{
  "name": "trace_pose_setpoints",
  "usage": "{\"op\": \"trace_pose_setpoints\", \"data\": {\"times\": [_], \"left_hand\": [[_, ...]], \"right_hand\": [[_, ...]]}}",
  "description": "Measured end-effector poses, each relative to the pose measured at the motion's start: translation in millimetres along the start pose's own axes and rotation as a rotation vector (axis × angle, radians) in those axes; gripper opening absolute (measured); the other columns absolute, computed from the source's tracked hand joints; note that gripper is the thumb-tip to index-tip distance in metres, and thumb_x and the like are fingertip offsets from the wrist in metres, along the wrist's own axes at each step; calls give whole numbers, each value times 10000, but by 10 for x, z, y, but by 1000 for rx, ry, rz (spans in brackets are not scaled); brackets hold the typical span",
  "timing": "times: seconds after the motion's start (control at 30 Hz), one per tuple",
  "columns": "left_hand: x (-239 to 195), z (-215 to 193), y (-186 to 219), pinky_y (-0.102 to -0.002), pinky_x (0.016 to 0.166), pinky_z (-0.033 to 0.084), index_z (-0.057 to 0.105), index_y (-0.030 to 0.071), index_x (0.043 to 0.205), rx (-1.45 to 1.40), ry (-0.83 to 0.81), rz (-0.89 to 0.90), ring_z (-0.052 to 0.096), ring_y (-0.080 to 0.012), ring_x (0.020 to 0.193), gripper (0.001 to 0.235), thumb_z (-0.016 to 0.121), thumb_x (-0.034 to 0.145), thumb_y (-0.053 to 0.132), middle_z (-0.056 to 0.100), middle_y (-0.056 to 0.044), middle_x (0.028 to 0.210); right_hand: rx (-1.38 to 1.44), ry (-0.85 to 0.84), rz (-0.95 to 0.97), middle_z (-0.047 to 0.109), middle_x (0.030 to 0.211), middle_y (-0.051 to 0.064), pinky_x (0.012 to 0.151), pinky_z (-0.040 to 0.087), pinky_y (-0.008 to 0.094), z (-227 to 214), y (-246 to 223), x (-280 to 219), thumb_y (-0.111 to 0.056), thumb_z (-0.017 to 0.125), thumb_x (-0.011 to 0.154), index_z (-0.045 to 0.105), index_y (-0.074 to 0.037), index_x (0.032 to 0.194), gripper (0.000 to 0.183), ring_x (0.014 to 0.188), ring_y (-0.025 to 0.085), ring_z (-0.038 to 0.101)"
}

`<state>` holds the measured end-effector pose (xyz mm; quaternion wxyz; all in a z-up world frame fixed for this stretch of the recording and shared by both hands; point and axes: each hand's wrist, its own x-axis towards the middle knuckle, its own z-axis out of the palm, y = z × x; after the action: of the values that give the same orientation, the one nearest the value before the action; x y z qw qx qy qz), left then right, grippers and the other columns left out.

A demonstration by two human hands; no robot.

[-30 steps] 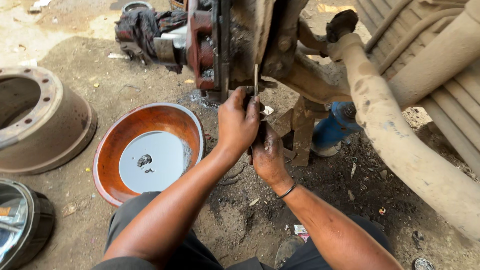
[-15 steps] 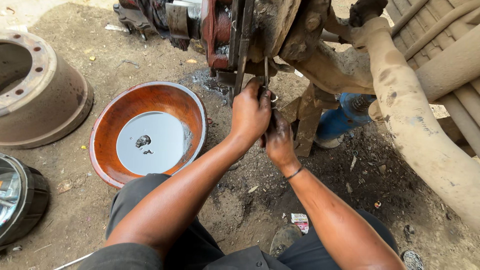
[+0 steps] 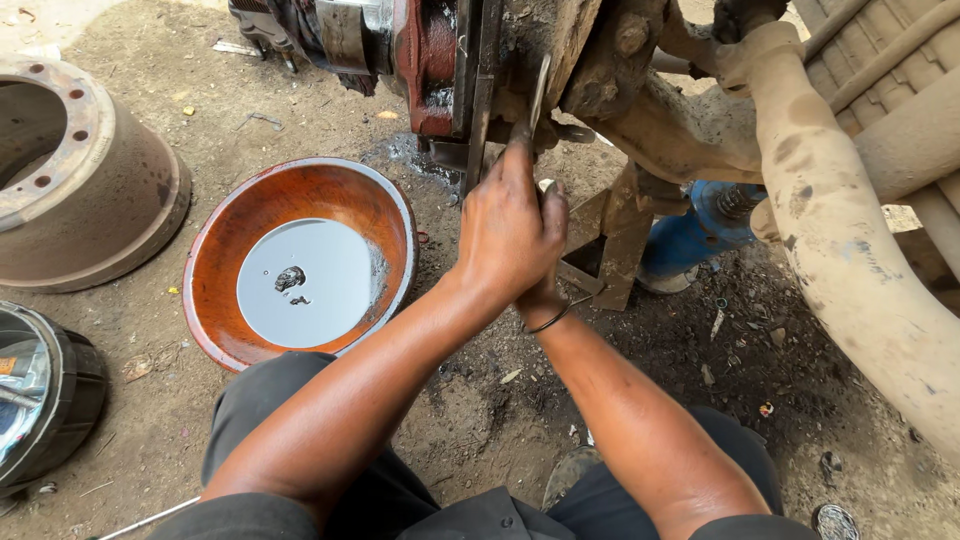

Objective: The person uses a screwdriver to scrape and clean the brake assembly of a vehicle. They repeatedly scrape the metal surfaces to remove grime and debris.

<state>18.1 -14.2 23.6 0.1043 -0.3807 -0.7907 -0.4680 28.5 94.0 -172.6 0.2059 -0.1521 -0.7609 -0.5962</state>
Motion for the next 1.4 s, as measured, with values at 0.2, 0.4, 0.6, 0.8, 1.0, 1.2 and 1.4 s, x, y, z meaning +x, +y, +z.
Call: {"op": "trace_pose_setpoints", "data": {"times": [0.2,0.4,0.6,0.8,1.0,1.2,1.4], "left_hand": [[-35,-29,103,-568,913,544,1,-207,1556,81,-63,95,663,-566,988,991,666,923,168,524,-500,1238],[8,-149,230,-535,1019,541,130,-199,1509,196,130,247,590,-587,1170,1029,750,852,294,501,-488,1269],[49,-380,265,-482,839,584,179,-233,1496,169,-320,-28,682,-457,903,980,718,887,313,564,-396,1135],[205,-503,182,-477,851,578,204,-199,1494,1,-194,172,699,-422,921,1084,784,848,451,624,-342,1115],[263,-618,178,-455,847,590,167,-164,1569,-267,-219,165,732,-392,926,1130,762,882,508,689,-307,1020],[291,-846,153,-459,788,573,321,-109,1527,-60,-433,125,737,-395,874,1073,786,817,549,703,-279,846],[347,-906,63,-440,850,592,537,-68,1412,-228,-344,196,758,-363,994,951,799,808,619,745,-241,982]], "right_hand": [[-2270,123,-189,499,1405,94,1211,371,403,9,-213,-262,-477,422,1178,344,-61,1536,555,1336,212,490],[-1985,80,-113,467,1428,83,1188,357,370,149,-71,-383,-538,416,1080,267,-91,1536,655,1348,191,466],[-2821,40,-444,503,1321,68,1064,445,363,-364,248,-232,-439,455,1133,374,-64,1447,496,1211,142,511],[-3041,113,-830,562,925,28,587,439,293,-850,1408,117,-242,548,1073,548,-44,1154,214,713,95,520],[-2769,257,-906,555,754,23,464,410,283,-1147,1950,477,-266,460,1089,547,-50,1036,239,552,125,507],[-2724,192,-894,511,658,43,479,400,309,-1331,1655,295,-215,463,1088,501,-70,898,242,517,145,478],[-2633,122,-1073,475,658,13,478,369,319,-1394,1329,378,-150,494,1030,498,-71,922,134,509,140,444]]}}
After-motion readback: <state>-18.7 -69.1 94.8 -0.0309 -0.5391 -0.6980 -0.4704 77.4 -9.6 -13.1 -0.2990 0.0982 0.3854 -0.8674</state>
